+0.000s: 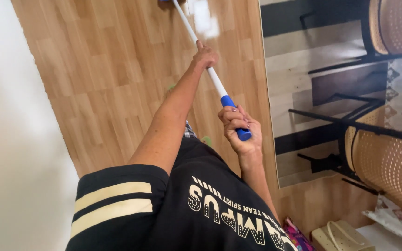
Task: The person mops a wooden floor using a string mop with a blue and white handle. They move the mop back and forth across the floor, covering areas near a wall, a rug, and a dining table with chairs.
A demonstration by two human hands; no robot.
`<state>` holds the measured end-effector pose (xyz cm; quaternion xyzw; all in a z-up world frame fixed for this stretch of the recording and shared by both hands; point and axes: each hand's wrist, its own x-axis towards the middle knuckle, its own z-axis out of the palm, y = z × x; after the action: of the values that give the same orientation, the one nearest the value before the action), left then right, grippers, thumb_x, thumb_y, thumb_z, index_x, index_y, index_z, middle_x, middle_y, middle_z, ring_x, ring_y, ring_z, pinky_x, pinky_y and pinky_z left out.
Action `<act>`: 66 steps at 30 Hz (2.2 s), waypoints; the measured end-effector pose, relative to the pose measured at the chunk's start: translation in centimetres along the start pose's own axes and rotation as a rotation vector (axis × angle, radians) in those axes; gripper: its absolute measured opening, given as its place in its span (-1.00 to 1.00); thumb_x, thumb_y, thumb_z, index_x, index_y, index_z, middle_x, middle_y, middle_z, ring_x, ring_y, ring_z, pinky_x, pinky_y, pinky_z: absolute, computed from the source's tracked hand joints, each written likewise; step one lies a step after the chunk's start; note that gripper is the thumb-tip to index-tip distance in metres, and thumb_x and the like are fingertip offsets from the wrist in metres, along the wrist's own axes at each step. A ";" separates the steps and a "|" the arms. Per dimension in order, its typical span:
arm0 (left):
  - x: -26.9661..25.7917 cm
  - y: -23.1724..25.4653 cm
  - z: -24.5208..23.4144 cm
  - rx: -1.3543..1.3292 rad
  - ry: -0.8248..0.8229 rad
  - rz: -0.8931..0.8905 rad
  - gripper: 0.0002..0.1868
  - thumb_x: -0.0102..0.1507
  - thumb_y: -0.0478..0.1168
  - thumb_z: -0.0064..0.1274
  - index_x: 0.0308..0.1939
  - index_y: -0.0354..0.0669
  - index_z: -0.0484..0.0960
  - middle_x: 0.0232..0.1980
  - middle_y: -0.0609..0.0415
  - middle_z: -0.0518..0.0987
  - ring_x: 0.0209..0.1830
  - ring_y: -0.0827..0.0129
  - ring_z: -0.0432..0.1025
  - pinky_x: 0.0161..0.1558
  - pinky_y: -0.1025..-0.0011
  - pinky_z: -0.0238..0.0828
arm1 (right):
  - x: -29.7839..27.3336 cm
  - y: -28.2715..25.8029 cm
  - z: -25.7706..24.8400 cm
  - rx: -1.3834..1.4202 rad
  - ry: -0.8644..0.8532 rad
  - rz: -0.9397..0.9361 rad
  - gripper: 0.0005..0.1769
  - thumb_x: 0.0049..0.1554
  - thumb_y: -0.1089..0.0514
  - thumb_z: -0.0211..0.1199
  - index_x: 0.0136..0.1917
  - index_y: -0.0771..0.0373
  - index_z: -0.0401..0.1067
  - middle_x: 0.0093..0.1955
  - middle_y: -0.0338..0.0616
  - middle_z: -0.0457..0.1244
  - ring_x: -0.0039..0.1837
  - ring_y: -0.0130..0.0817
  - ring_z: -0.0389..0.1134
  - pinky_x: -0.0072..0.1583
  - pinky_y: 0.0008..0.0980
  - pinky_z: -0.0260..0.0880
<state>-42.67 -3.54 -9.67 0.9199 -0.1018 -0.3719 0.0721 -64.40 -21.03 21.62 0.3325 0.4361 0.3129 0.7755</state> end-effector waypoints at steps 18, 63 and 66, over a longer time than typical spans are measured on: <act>-9.0 9.4 9.7 0.039 -0.004 -0.050 -0.77 0.03 -0.43 0.27 -0.33 0.01 0.79 -0.30 0.00 0.74 -0.05 0.06 0.61 0.33 -0.26 0.18 | -14.3 2.6 -7.4 -0.236 0.111 0.070 -0.75 0.40 0.09 -0.02 -0.09 0.24 0.13 -0.31 -0.31 0.03 -0.41 -0.66 0.07 -0.36 -0.61 0.18; -21.1 35.3 27.9 -1.281 0.464 -0.311 -0.25 0.08 -0.35 -0.08 0.43 -0.23 0.39 0.69 -0.33 -0.29 0.56 -0.41 0.09 0.48 0.10 0.28 | -35.6 -5.1 -20.3 -0.247 0.179 -0.023 -0.82 0.24 0.35 0.12 -0.14 0.26 0.16 -0.24 -0.32 0.01 -0.39 -0.59 0.13 -0.39 -0.67 0.05; -25.3 37.1 26.9 -1.187 0.565 -0.275 -0.40 0.01 -0.40 0.02 0.19 -0.29 0.49 0.53 -0.38 0.11 0.52 -0.33 0.13 0.44 0.27 0.26 | -37.3 -4.6 -19.8 -0.300 0.193 -0.032 -0.80 0.25 0.34 0.10 -0.17 0.22 0.15 -0.25 -0.35 0.00 -0.40 -0.64 0.13 -0.42 -0.72 0.06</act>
<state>-84.17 -34.92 -4.17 0.7909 0.2609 -0.1155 0.5413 -96.85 -47.85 27.56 0.1746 0.4623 0.3923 0.7758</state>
